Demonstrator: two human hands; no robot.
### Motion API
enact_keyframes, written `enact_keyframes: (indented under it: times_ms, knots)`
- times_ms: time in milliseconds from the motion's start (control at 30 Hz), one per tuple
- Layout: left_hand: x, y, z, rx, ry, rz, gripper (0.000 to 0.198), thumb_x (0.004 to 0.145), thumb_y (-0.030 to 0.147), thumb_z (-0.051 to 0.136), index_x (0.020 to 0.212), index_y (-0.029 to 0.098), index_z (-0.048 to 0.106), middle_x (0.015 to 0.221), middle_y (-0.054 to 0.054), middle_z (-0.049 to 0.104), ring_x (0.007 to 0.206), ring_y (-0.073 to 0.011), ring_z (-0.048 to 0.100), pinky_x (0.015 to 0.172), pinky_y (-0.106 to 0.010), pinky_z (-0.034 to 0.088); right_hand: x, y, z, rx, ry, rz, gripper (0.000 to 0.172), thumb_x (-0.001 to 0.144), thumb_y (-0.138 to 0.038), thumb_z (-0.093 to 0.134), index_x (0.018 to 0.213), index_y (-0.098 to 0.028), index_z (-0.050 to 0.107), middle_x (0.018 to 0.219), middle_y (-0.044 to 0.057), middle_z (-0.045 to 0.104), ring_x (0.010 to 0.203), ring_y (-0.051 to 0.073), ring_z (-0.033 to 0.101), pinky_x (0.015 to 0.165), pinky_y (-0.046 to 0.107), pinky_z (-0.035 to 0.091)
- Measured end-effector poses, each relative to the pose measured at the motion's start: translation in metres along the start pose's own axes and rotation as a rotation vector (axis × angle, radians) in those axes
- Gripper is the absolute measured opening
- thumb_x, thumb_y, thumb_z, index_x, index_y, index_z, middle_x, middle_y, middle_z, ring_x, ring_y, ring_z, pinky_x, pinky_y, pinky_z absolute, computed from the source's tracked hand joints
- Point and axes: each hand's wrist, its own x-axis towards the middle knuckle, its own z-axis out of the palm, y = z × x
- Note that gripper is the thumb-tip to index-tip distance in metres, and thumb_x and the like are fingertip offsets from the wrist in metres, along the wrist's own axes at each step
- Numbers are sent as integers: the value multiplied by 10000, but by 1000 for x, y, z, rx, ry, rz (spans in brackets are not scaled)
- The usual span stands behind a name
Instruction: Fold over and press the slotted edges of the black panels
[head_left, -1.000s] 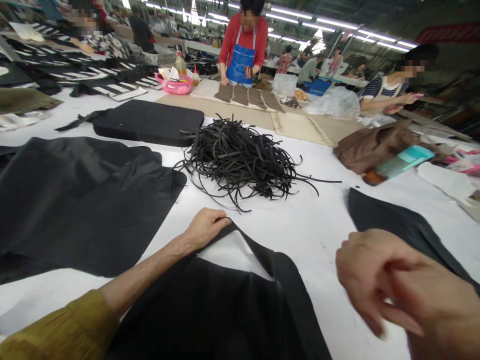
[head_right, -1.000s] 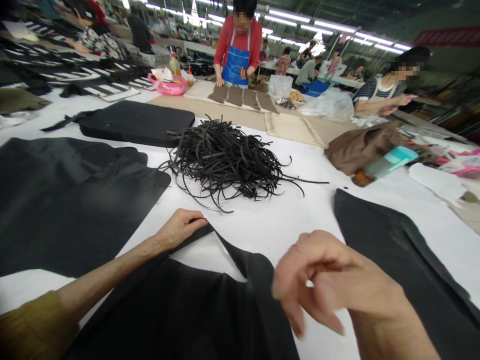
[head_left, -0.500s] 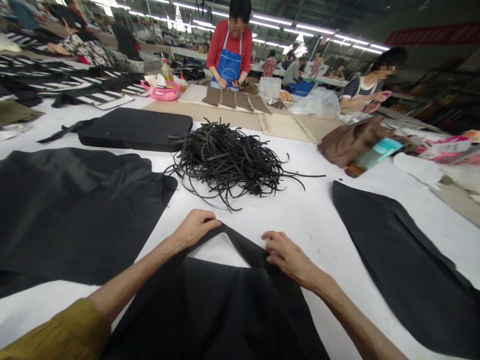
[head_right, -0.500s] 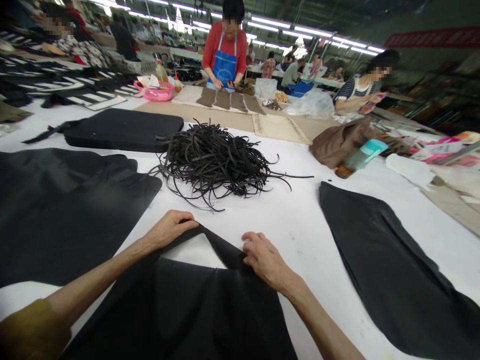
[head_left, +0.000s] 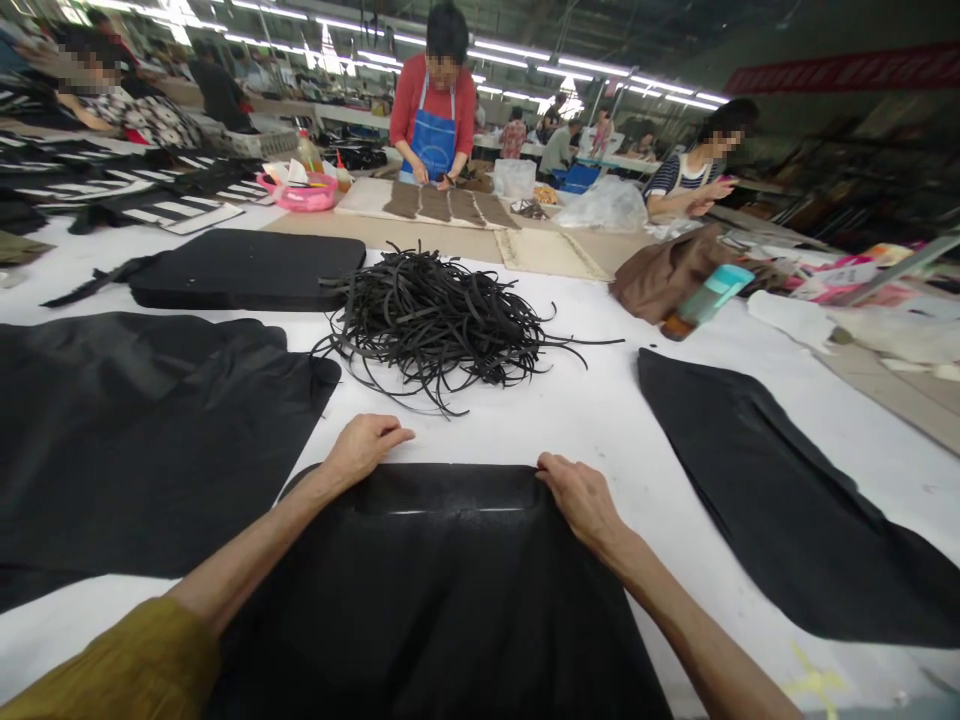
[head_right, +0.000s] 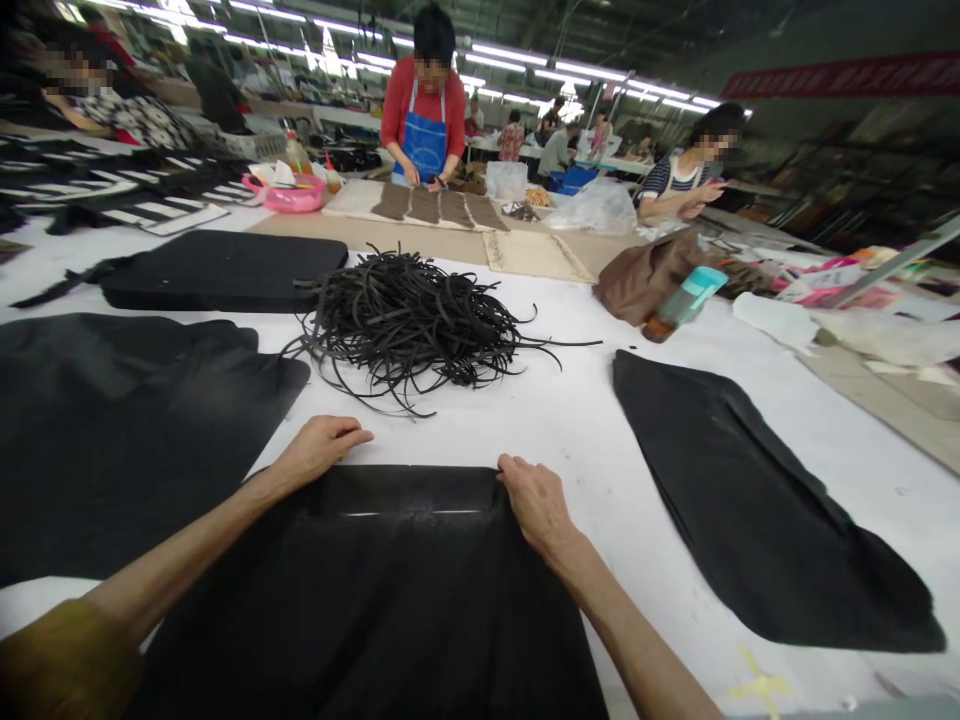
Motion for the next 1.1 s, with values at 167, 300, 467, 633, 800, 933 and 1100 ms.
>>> enact_keyframes:
  times_ms: [167,300,467,633,800,933,1100]
  knots:
    - [-25,-10,-24,101,-79,-55,379,809,424,367,596,182,567,603,-10,580,600,-153,512,587,-244,342,-1,13,-2,141,4,39,322,904,-307,253,909,-224,564,865,50,652,791,202,596,691,296,398]
    - [-58,-24,-48,158,-137,-130,203,728,361,506,731,203,634,718,-16,629,668,-168,549,610,-242,356,-10,39,1,473,-48,247,378,798,-494,414,1007,-225,577,990,61,659,936,240,589,803,331,421]
    - [-87,-41,-52,155,-107,-224,171,645,309,590,777,206,623,758,1,623,699,-168,557,581,-226,355,-29,51,6,709,-100,434,450,651,-557,548,896,-187,626,912,74,685,923,268,601,766,315,458]
    - [-93,-48,-36,169,-5,-303,96,661,279,544,674,192,583,639,9,571,662,-168,540,565,-236,332,-32,37,7,567,-103,464,361,705,-542,496,768,-214,634,720,30,682,750,257,626,668,323,464]
    - [-94,-45,-27,165,82,-292,148,720,324,481,665,199,539,622,12,549,632,-165,529,561,-243,343,-26,35,16,376,64,448,398,751,-509,439,927,-202,621,921,106,669,886,302,599,745,395,447]
    - [-97,-43,-32,-18,72,-282,279,722,434,509,838,193,591,763,-22,642,760,-213,593,636,-264,437,-26,37,13,394,26,378,371,793,-415,390,999,-185,597,996,126,645,944,284,583,779,394,435]
    - [-98,-48,-48,-522,-116,-395,485,658,532,616,987,174,618,930,-52,679,931,-264,607,807,-325,491,-24,33,-9,647,-107,298,293,744,-361,489,942,-188,620,943,71,662,889,242,594,770,343,434]
